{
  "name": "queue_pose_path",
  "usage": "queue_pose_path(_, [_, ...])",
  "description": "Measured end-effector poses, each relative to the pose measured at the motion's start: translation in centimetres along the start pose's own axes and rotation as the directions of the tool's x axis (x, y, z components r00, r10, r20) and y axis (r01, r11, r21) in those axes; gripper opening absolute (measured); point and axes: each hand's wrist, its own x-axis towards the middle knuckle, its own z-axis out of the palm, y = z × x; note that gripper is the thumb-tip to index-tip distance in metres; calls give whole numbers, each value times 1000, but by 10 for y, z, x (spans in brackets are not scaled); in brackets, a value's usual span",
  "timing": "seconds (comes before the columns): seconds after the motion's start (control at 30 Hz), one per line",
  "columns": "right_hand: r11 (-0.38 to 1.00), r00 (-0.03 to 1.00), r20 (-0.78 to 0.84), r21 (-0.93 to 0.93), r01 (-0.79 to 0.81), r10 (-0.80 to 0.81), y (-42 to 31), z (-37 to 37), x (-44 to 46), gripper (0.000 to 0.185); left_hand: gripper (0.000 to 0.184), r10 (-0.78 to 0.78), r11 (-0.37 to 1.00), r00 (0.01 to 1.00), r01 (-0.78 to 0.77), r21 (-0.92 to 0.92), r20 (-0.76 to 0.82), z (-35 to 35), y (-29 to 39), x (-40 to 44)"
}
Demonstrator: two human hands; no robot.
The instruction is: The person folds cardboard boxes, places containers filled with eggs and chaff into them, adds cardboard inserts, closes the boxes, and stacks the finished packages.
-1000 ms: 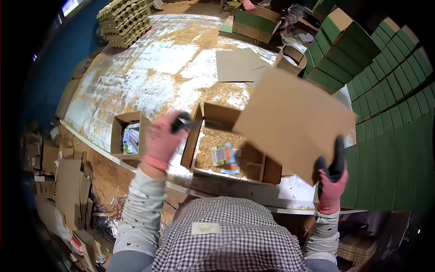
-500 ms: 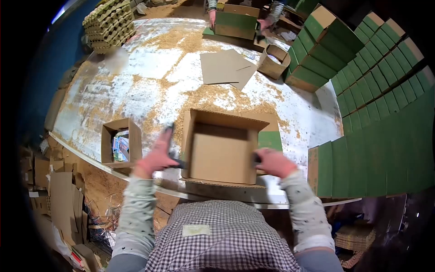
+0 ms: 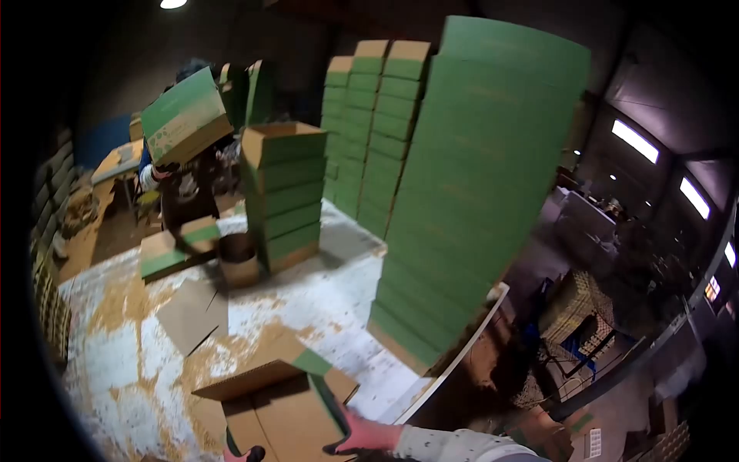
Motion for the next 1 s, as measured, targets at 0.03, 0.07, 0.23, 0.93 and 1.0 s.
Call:
queue_pose_path(0.03, [997,997,-73,-81,-18,12,12,-23,-6,118,64,-8,985,1000,7,-172,-5,33,-17,35])
queue_pose_path(0.07, [998,982,-187,-63,23,-35,-40,-65,-15,114,55,-3,915,999,23,-402,50,50,26,59])
queue_pose_path(0.23, [779,615,-491,-491,390,-617,-262,-283,-66,73,32,436,291,896,-52,-955,84,104,240,276])
queue_pose_path(0.93, [578,269,-595,-803,-146,-757,-400,-525,-47,50,45,822,352,568,-551,-757,-31,198,631,409])
queue_pose_path(1.0, [521,249,-511,-853,-31,-823,-394,-526,-39,44,44,754,432,656,-464,-773,28,196,630,374])
